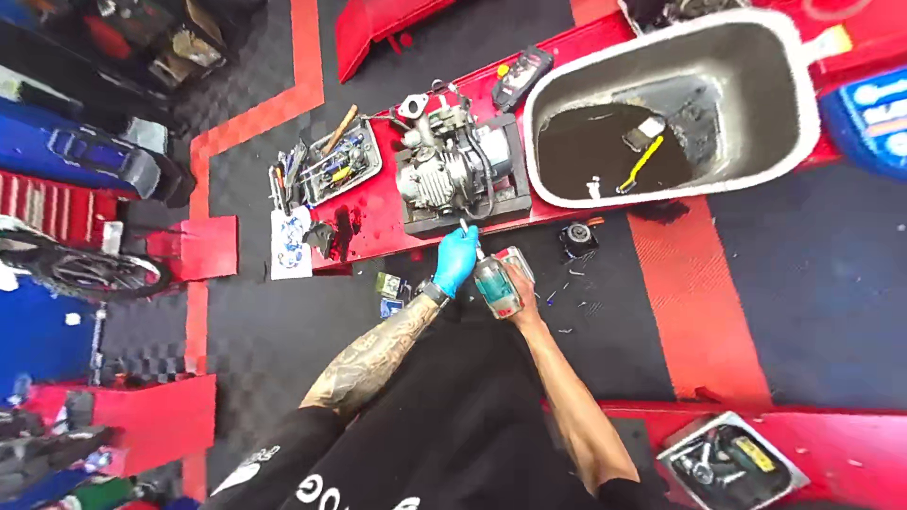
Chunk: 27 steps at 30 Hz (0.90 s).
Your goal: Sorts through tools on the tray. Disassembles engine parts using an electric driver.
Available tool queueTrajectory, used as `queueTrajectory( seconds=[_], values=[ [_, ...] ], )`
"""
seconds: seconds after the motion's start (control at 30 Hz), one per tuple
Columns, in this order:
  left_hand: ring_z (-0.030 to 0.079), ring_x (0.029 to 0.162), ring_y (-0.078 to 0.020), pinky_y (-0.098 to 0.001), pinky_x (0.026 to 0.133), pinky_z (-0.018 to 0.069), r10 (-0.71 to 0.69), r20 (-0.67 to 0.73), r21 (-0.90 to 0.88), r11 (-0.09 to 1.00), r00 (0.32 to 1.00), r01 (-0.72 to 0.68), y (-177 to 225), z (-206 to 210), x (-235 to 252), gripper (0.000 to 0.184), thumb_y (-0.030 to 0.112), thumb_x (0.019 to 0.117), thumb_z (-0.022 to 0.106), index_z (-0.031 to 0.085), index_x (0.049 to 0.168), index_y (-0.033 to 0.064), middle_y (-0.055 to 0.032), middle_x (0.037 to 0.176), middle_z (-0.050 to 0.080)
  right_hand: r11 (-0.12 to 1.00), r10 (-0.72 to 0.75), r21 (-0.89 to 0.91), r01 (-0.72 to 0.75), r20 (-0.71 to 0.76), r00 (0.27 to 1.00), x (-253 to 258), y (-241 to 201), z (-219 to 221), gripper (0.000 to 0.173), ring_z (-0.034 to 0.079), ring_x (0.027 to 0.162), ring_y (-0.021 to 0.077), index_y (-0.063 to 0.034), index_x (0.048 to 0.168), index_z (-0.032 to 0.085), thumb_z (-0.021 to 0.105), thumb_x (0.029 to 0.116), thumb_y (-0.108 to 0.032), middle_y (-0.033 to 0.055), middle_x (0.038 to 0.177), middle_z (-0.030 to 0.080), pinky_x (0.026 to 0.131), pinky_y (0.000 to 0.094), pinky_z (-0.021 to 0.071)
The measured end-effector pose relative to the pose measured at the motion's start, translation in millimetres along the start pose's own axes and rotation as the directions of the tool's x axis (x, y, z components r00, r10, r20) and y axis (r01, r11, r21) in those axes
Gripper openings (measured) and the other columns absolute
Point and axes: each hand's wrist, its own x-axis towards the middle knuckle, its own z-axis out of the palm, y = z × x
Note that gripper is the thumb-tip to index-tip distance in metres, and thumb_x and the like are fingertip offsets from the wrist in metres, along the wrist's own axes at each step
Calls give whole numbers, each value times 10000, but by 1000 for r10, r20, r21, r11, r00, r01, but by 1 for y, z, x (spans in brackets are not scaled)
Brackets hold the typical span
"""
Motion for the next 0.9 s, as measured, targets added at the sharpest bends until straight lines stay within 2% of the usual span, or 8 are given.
queueTrajectory(
  seconds=[0.07, 0.17, 0.3, 0.4, 0.47, 0.57, 0.7, 0.9],
  values=[
    [627, 775, -162, -396, 765, 532, -26, 123, -69, 997, 992, 35, -6, -17, -13, 436, 375, 1099, 455, 703, 948, 50, -54, 819, 656, 1000, -19, 5, 19, -5, 1000, -9, -18, -4, 653, 681, 1195, 236, 55, 1370, 612, 660, 944, -438, 202, 1289, 695, 1062, 424, 542],
    [468, 574, -99, -285, 551, 418, 8, 322, -151, 988, 947, 43, -9, -50, -29, 422, 396, 1100, 453, 675, 943, 74, 10, 699, 518, 998, 33, 63, -28, -81, 996, -21, -61, -1, 637, 686, 1188, 212, 95, 1346, 604, 712, 930, -375, 212, 1286, 694, 1065, 409, 552],
    [411, 484, -68, -213, 451, 368, 86, 595, -362, 917, 799, 170, 1, -98, -37, 483, 429, 1127, 331, 661, 1036, 88, 54, 619, 454, 977, 212, 88, -196, -229, 950, -24, -119, 26, 662, 715, 1100, 148, 141, 1323, 595, 806, 846, -267, 185, 1212, 726, 1006, 338, 585],
    [510, 601, -72, -210, 529, 435, 73, 674, -454, 826, 735, 334, -5, -137, -17, 430, 357, 1140, 285, 619, 1147, 87, 26, 786, 582, 946, 319, 44, -322, -322, 891, -28, -137, 68, 625, 734, 1004, 137, 145, 1260, 625, 821, 798, -228, 164, 1115, 748, 938, 326, 608],
    [654, 785, -132, -282, 699, 562, 25, 675, -495, 756, 737, 428, -12, -167, 11, 337, 193, 1120, 317, 593, 1227, 32, -48, 975, 677, 937, 327, 18, -348, -391, 860, -30, -143, 104, 631, 737, 986, 151, 140, 1247, 628, 829, 802, -260, 164, 1096, 746, 927, 344, 615],
    [716, 971, -209, -356, 896, 600, 65, 700, -522, 726, 712, 447, -16, -208, 61, 356, 42, 1092, 299, 506, 1370, -44, -136, 1162, 683, 910, 321, -64, -410, -519, 792, -13, -162, 169, 611, 743, 943, 150, 125, 1211, 655, 830, 794, -288, 155, 1050, 755, 889, 350, 623],
    [670, 1178, -219, -366, 1034, 535, 284, 792, -539, 742, 541, 400, -14, -248, 114, 414, 72, 1101, 306, 467, 1475, -1, -143, 1384, 626, 908, 279, -58, -414, -654, 703, 28, -193, 255, 588, 739, 956, 139, 146, 1202, 658, 836, 781, -222, 172, 1051, 755, 907, 318, 615],
    [672, 1184, -240, -389, 1041, 542, 380, 882, -464, 804, 278, 373, -5, -292, 151, 435, 104, 1106, 260, 463, 1476, -4, -158, 1371, 628, 875, 264, -43, -481, -792, 551, 57, -205, 345, 601, 740, 961, 131, 145, 1214, 646, 838, 767, -208, 165, 1059, 755, 912, 315, 617]
  ],
)
